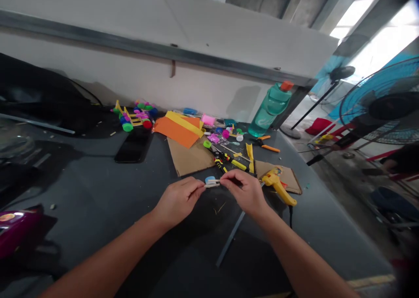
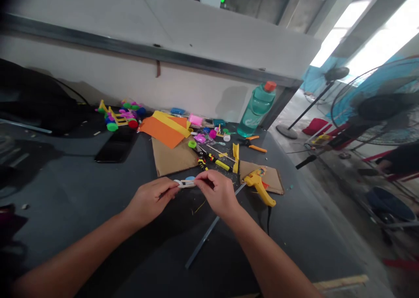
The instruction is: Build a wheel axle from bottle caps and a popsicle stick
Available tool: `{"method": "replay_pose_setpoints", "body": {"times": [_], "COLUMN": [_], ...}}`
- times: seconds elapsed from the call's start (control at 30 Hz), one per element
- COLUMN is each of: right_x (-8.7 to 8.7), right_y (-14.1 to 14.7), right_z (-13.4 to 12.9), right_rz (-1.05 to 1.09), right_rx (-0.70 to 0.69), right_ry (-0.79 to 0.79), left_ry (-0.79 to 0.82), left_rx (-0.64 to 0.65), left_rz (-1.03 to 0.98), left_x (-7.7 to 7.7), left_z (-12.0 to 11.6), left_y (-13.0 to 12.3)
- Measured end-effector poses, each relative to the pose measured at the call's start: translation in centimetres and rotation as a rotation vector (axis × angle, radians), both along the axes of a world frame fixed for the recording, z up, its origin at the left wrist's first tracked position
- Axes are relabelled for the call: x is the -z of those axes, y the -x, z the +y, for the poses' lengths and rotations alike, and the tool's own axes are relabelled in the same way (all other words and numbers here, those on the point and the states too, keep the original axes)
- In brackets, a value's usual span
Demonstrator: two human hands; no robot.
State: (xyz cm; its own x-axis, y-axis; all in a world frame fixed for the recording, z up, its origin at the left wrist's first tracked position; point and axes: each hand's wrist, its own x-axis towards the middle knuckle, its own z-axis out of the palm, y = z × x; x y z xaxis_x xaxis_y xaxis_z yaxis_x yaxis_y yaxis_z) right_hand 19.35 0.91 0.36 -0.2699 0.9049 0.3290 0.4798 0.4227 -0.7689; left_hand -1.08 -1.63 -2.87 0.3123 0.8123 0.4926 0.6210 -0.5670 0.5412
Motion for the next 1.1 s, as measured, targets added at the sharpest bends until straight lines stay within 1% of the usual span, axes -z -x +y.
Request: {"method": "replay_pose_setpoints", "body": {"times": [0.33,0.53,0.83,1.1], "right_x": [-0.35,-0.29,-0.15,0.14], "right_y": [-0.11,-0.04,-0.11,-0.28], "right_z": [-0.09,-0.06,-0.11,-0.03], "right_rz": [-0.107,-0.117,-0.127,-0.121], "right_rx": [-0.093,-0.112,-0.117,-0.155], "right_ry": [-0.119,-0.120,-0.112,-0.119], "left_ry": [-0.031,0.017,0.035,0.073], "left_rx": [0.047,0.029,0.036,0.037], "left_rz": [0.016,0.046,0.002,-0.045], "left_x": [-0.02,-0.26,-0.38,-0.31], "left_z": [-0.20,-0.22,-0.31,-0.30], "left_y": [0.01,-0.03,-0.10,-0.13]}}
